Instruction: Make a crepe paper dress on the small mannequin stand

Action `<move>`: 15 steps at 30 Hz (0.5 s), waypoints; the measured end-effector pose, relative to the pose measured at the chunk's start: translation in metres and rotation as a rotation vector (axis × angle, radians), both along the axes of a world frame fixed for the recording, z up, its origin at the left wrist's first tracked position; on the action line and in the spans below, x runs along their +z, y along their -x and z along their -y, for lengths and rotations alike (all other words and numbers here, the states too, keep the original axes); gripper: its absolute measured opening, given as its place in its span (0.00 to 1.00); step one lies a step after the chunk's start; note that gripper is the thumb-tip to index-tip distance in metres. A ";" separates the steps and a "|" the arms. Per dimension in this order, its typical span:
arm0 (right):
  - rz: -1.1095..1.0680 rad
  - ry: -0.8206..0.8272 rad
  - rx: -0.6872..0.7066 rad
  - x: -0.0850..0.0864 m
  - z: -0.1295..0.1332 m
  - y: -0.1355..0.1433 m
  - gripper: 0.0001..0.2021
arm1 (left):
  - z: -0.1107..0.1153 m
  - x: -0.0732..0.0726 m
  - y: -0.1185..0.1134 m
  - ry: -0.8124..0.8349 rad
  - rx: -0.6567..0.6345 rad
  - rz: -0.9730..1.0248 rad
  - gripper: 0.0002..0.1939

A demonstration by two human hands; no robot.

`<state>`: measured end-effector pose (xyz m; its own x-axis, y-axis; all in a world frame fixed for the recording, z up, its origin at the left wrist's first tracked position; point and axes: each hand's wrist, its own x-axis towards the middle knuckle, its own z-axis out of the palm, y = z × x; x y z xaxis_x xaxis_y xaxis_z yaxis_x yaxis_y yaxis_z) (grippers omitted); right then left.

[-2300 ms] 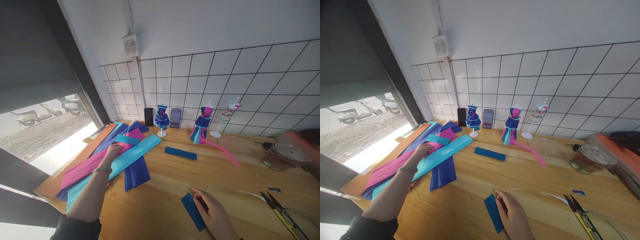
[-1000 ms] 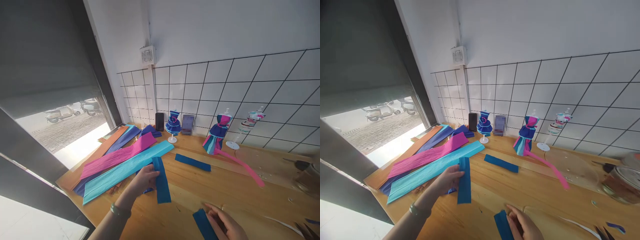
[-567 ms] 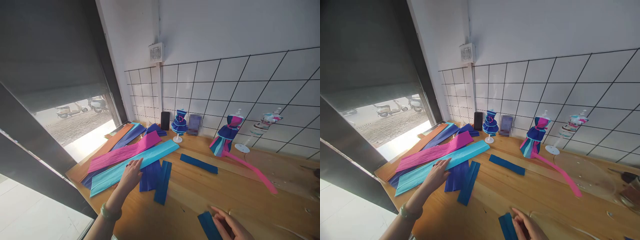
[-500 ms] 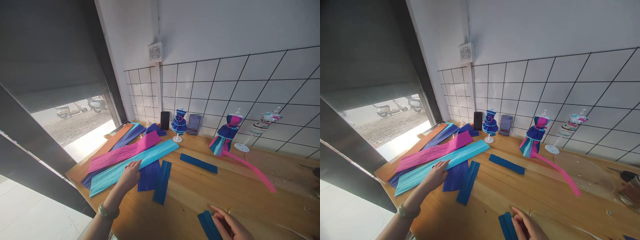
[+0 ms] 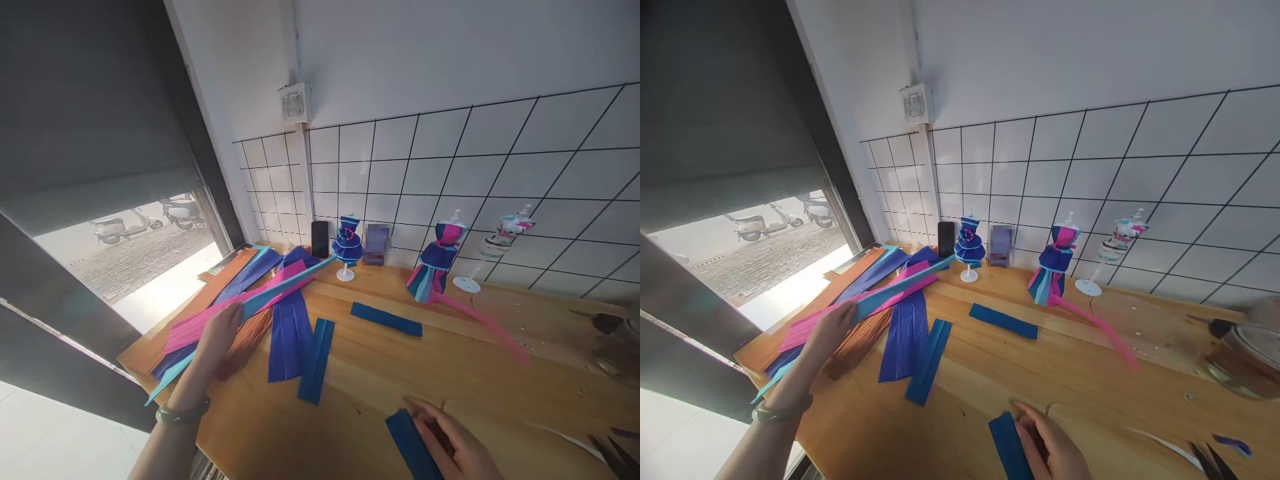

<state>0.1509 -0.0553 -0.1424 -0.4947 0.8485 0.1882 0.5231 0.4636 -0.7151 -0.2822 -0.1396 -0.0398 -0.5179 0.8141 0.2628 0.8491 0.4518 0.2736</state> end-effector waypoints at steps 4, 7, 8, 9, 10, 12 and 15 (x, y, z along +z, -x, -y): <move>0.017 0.031 0.010 -0.005 -0.001 -0.001 0.17 | 0.020 0.033 0.009 -0.037 0.100 -0.036 0.18; 0.023 0.054 -0.023 -0.007 -0.001 -0.001 0.17 | 0.033 0.052 0.006 -0.077 0.194 -0.080 0.19; 0.025 0.059 -0.029 -0.007 -0.001 -0.001 0.17 | 0.037 0.056 0.005 -0.091 0.230 -0.095 0.19; 0.023 0.062 -0.029 -0.007 0.000 -0.001 0.16 | 0.040 0.060 0.003 -0.101 0.260 -0.110 0.18; 0.016 0.063 -0.028 -0.006 0.000 0.000 0.16 | 0.043 0.062 0.001 -0.106 0.282 -0.123 0.18; -0.005 0.064 -0.017 -0.006 0.000 0.000 0.16 | 0.047 0.063 0.000 -0.100 0.302 -0.143 0.18; -0.048 0.072 0.014 -0.003 0.002 0.002 0.15 | 0.050 0.053 0.002 -0.102 0.251 -0.191 0.17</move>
<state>0.1487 -0.0568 -0.1456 -0.4980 0.8539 0.1508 0.4812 0.4169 -0.7711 -0.2842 -0.1899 0.0128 -0.6328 0.6317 0.4478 0.7548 0.6323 0.1746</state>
